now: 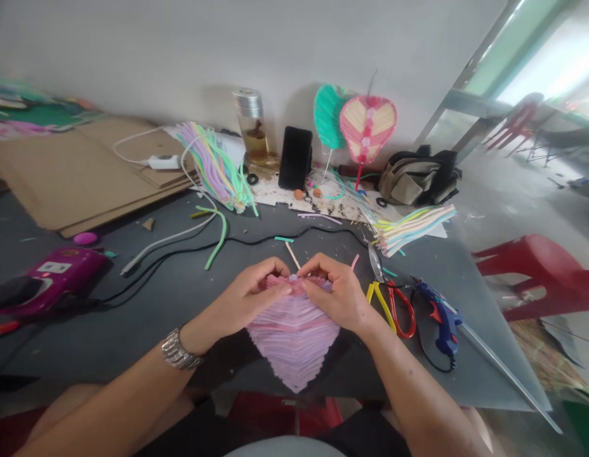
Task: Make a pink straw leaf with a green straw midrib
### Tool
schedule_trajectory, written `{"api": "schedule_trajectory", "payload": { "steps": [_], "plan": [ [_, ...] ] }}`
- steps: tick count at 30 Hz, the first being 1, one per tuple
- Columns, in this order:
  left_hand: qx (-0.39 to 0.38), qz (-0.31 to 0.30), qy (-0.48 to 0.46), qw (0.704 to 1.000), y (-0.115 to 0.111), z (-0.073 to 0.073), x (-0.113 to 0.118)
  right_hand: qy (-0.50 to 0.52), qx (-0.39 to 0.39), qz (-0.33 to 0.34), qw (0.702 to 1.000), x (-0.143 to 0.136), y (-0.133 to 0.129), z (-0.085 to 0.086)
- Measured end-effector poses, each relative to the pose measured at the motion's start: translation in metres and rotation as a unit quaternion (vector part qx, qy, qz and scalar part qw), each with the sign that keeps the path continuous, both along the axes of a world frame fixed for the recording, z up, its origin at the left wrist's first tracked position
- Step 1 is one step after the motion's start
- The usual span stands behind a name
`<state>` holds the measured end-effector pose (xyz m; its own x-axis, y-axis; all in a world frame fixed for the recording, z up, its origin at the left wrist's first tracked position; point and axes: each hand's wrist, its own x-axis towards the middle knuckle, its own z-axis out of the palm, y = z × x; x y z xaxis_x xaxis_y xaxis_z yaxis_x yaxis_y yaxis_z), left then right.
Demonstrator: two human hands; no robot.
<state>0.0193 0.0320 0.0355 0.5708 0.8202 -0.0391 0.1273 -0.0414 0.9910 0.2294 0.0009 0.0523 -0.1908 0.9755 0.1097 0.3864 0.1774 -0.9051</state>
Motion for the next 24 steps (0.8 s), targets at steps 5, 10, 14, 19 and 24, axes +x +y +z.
{"api": "schedule_trajectory", "payload": {
  "steps": [5,10,14,19,24],
  "plan": [
    [0.008,-0.019,0.009,1.0,-0.003,-0.003,0.004,0.023,-0.015,-0.019,0.999,0.0,-0.005,-0.003],
    [0.012,-0.019,0.019,1.0,-0.003,-0.003,0.004,0.01,-0.004,-0.013,1.0,0.004,-0.006,-0.006],
    [0.006,-0.009,0.009,1.0,-0.002,0.002,0.003,-0.01,0.016,-0.002,1.0,0.003,-0.008,-0.006],
    [-0.02,0.014,0.016,1.0,-0.001,0.003,0.003,-0.049,0.043,0.025,0.998,-0.001,-0.011,-0.003],
    [-0.047,0.006,0.025,0.999,-0.003,0.0,0.005,-0.088,0.047,0.063,0.993,0.001,-0.014,0.0]
  ]
}}
